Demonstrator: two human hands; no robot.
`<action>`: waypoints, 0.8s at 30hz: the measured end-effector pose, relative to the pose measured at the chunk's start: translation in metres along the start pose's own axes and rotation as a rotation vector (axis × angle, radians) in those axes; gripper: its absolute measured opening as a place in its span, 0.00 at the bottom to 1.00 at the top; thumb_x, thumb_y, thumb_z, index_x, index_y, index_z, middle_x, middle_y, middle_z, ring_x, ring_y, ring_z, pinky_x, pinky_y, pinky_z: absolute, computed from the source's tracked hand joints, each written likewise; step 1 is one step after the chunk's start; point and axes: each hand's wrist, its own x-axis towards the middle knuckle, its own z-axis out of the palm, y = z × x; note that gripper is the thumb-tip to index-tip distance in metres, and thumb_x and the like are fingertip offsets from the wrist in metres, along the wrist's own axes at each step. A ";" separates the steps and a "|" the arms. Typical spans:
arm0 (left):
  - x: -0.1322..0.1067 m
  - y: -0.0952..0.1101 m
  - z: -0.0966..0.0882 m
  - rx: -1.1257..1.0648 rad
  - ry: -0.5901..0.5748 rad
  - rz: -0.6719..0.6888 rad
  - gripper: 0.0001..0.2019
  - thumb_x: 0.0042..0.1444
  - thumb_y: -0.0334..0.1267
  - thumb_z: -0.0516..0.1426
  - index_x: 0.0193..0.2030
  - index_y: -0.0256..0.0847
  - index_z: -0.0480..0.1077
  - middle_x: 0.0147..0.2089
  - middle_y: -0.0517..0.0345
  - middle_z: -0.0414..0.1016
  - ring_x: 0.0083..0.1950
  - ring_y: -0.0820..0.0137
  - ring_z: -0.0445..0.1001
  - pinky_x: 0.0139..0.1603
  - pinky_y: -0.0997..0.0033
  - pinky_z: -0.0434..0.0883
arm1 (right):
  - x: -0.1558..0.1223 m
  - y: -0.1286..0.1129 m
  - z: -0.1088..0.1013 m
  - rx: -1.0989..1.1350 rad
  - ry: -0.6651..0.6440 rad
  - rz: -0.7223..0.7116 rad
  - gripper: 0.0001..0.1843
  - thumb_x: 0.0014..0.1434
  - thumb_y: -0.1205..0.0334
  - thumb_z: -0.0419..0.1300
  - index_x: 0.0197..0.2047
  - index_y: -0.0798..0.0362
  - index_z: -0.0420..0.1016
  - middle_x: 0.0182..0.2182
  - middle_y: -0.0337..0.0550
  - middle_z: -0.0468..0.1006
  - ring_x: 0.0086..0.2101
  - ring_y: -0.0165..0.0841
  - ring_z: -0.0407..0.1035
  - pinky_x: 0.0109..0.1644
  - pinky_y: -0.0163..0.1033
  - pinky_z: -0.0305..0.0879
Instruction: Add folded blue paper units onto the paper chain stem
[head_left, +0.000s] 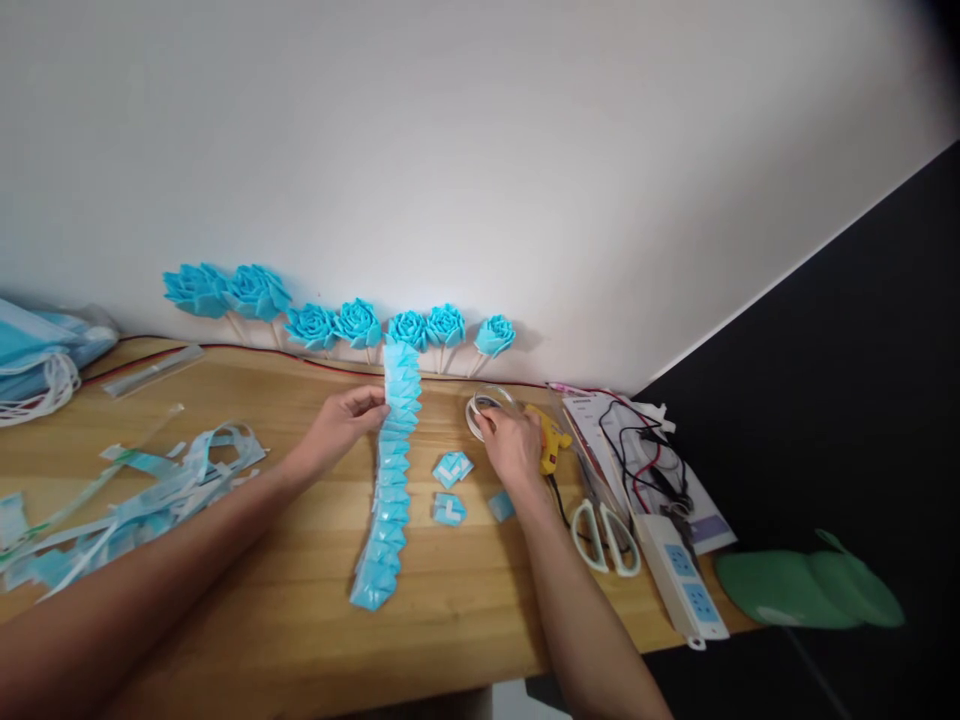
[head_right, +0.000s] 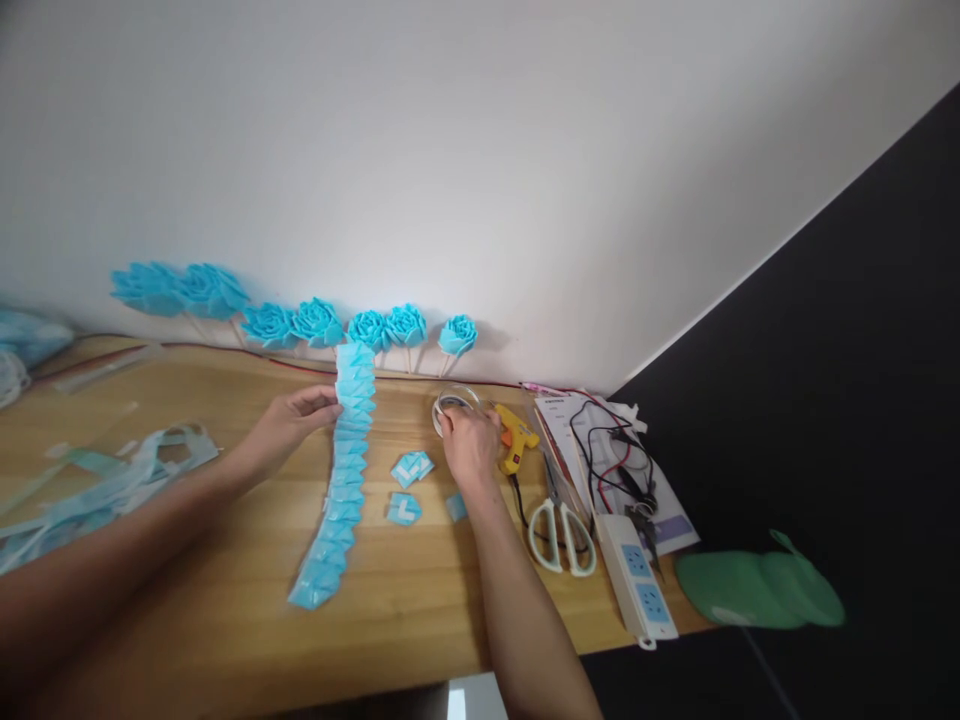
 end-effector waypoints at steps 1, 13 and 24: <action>0.000 0.000 0.000 -0.001 0.007 0.000 0.14 0.47 0.46 0.65 0.34 0.37 0.74 0.32 0.57 0.77 0.33 0.69 0.72 0.37 0.72 0.69 | 0.000 -0.001 0.000 -0.007 -0.015 -0.002 0.14 0.66 0.57 0.54 0.38 0.49 0.81 0.37 0.46 0.83 0.38 0.36 0.73 0.48 0.42 0.53; 0.000 0.000 0.000 -0.030 0.013 -0.003 0.14 0.47 0.45 0.65 0.35 0.38 0.74 0.32 0.58 0.77 0.34 0.70 0.72 0.36 0.72 0.70 | -0.001 0.000 0.010 -0.048 -0.043 -0.023 0.14 0.65 0.55 0.56 0.33 0.50 0.79 0.35 0.44 0.82 0.41 0.37 0.71 0.46 0.42 0.53; 0.000 -0.001 0.000 0.008 0.019 0.025 0.15 0.47 0.47 0.65 0.33 0.37 0.75 0.31 0.57 0.76 0.32 0.70 0.71 0.35 0.72 0.68 | 0.000 0.004 0.009 -0.059 -0.066 -0.057 0.12 0.64 0.57 0.57 0.33 0.50 0.78 0.37 0.42 0.82 0.42 0.37 0.70 0.45 0.41 0.53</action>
